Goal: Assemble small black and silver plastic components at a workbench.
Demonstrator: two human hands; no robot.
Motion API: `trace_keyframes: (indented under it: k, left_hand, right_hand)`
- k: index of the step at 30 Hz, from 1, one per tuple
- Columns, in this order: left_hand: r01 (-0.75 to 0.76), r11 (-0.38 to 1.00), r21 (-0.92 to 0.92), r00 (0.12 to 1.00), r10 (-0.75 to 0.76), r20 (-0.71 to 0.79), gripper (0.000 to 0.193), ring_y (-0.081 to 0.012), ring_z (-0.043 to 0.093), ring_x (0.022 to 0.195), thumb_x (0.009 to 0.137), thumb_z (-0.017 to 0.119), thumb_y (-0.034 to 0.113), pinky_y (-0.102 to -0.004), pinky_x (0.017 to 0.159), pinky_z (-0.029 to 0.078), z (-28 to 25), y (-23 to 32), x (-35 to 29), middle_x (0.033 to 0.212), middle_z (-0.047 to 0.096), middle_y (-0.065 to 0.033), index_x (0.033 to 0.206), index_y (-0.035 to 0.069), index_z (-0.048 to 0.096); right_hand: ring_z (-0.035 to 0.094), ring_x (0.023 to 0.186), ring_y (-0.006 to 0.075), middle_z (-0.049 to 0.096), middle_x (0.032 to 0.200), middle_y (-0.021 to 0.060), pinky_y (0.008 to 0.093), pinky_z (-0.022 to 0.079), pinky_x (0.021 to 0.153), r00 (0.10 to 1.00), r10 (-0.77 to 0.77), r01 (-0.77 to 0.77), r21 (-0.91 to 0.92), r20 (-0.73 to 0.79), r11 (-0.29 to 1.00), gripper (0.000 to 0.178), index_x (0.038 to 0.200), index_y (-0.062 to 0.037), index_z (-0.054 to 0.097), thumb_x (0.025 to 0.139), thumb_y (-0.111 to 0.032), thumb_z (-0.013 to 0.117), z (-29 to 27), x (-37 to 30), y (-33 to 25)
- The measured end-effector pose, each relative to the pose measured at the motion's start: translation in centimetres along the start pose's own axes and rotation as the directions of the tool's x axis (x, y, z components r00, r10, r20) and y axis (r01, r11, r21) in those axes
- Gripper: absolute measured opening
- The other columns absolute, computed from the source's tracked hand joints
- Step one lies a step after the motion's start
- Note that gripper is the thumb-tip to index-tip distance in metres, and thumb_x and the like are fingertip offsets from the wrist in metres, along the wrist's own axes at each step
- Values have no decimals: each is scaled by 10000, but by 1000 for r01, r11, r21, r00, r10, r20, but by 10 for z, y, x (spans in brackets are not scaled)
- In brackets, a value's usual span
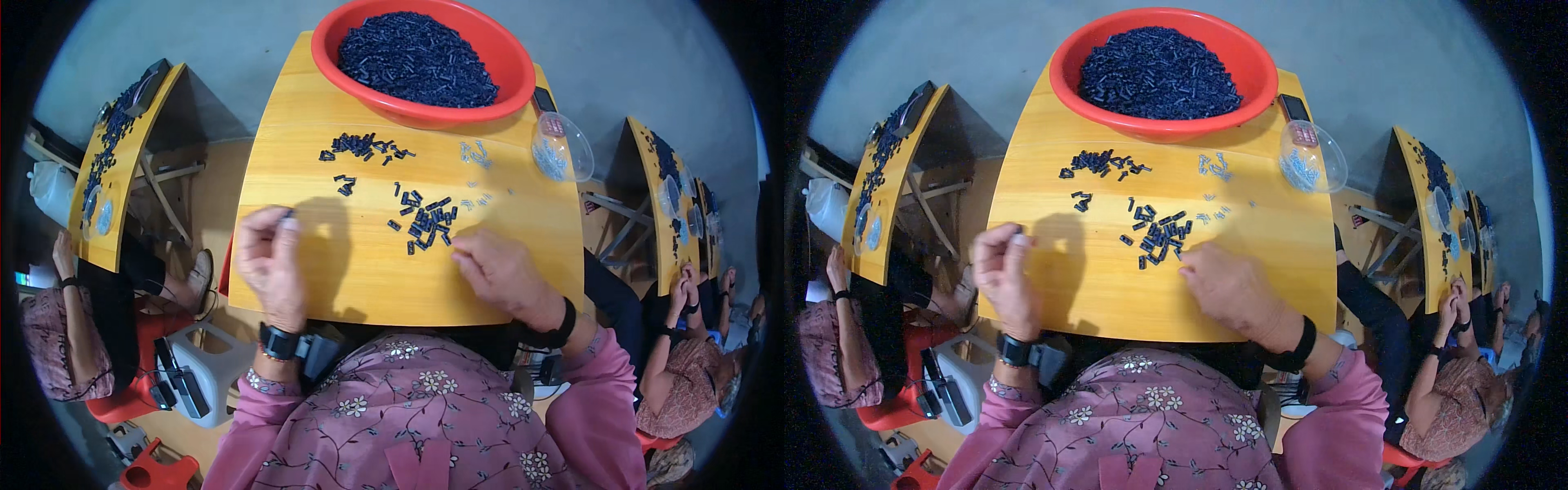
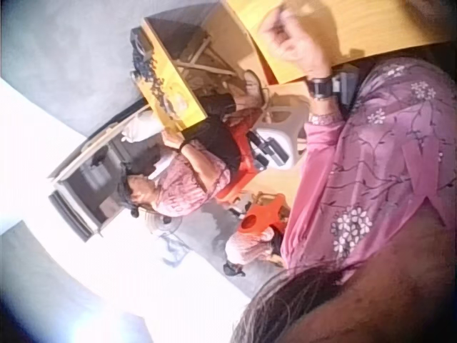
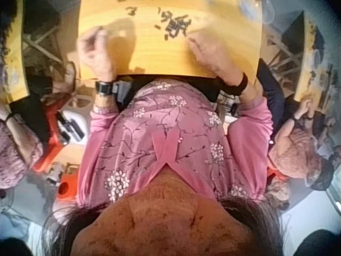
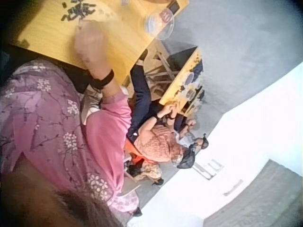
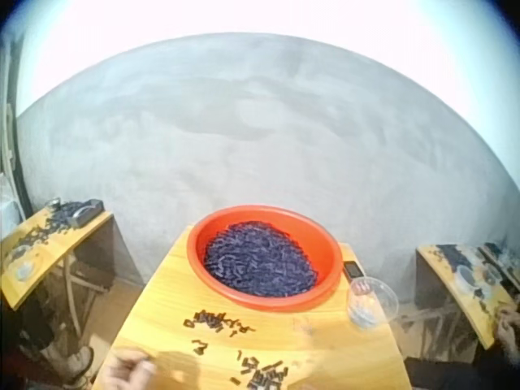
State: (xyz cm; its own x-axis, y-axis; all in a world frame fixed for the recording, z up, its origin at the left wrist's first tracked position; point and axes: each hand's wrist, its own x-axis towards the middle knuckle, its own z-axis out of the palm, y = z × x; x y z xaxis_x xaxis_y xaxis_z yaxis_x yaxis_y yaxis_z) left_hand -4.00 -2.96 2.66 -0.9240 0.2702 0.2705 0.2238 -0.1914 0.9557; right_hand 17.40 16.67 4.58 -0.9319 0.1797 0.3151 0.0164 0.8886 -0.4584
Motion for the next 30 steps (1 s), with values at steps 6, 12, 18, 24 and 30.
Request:
trace_keyframes:
  k: [6,12,18,24,30]
  left_hand:
    - [-60,998,-12,950,53,-308,156,-92,571,818,874,635,-39,-234,784,483,-73,-20,25,947,616,-30,1004,33,591]
    - [91,992,-86,938,-114,-327,203,-110,582,843,866,606,-59,-235,816,478,-111,-38,21,982,604,-41,1051,14,563]
    - [97,966,238,942,-12,-334,270,-134,561,974,905,604,4,-263,878,464,-90,-32,22,1093,579,-66,1168,2,547]
    - [-82,918,388,993,42,112,137,-147,561,876,859,659,27,-289,799,463,-10,-9,-13,916,630,-33,995,25,640]
    - [-350,866,358,832,111,544,195,-181,560,793,796,718,-7,-296,742,466,52,-8,-39,825,610,-51,978,34,659]
  right_hand:
    - [650,800,344,638,895,158,413,524,663,996,83,-81,65,-31,995,156,1009,-24,591,886,-109,634,-6,2,7]
    - [638,746,338,623,821,158,387,506,649,998,57,-52,115,-33,992,161,995,-6,628,846,-48,673,12,10,-2]
    - [639,752,332,625,822,155,388,507,657,994,86,-74,164,-66,984,163,997,-8,625,844,-42,671,5,-5,1]
    - [629,806,373,638,889,162,420,510,702,969,200,-176,165,-146,971,150,1013,-23,586,885,-90,624,-9,-36,24]
    - [621,835,366,637,888,194,405,499,738,942,294,-266,174,-163,948,117,958,20,608,848,-13,627,-22,-17,34]
